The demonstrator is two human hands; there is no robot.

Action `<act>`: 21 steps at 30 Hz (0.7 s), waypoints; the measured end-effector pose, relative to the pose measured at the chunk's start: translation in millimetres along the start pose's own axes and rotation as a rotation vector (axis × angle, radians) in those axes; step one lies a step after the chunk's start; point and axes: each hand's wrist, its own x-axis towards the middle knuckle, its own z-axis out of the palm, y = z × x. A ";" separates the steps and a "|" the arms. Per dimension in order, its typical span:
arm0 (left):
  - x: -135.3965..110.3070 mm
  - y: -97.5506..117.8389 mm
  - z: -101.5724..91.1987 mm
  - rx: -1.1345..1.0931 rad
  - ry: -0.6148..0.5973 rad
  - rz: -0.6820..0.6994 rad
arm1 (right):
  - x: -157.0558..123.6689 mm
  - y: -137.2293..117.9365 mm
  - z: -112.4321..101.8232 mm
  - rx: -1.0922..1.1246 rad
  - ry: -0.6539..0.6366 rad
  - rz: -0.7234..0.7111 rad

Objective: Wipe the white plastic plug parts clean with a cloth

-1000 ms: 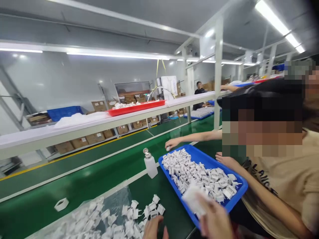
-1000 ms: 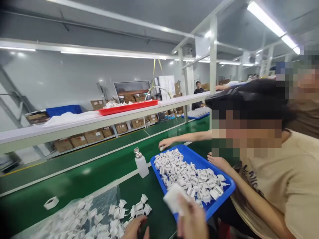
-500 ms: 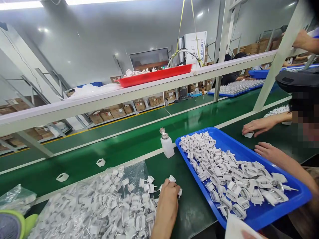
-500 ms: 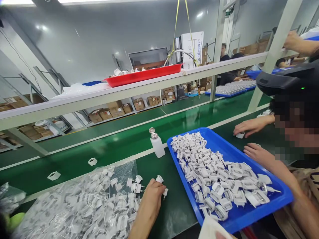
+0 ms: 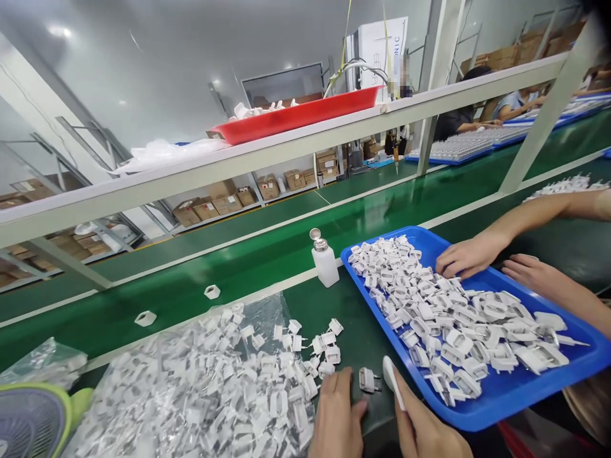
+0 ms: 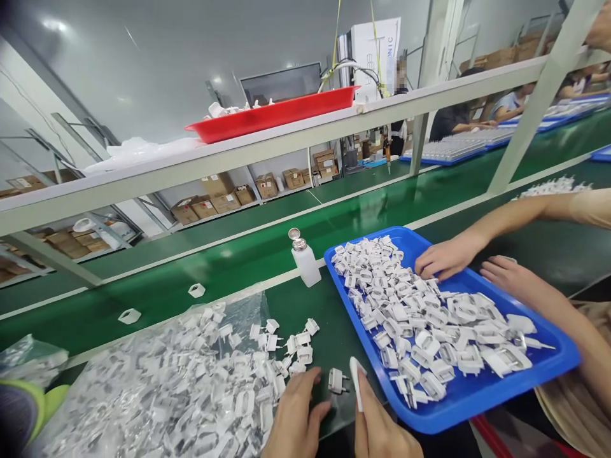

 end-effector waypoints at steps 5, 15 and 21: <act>12.9 0.0 -6.3 -0.201 -0.155 0.130 | -3.1 5.1 26.0 0.326 -0.276 0.142; 19.0 3.1 4.7 -0.195 -0.059 0.098 | -2.5 -0.5 33.0 0.408 -0.412 0.082; 17.6 2.0 6.6 -0.203 -0.031 0.125 | -35.2 2.5 43.9 0.359 -0.297 0.023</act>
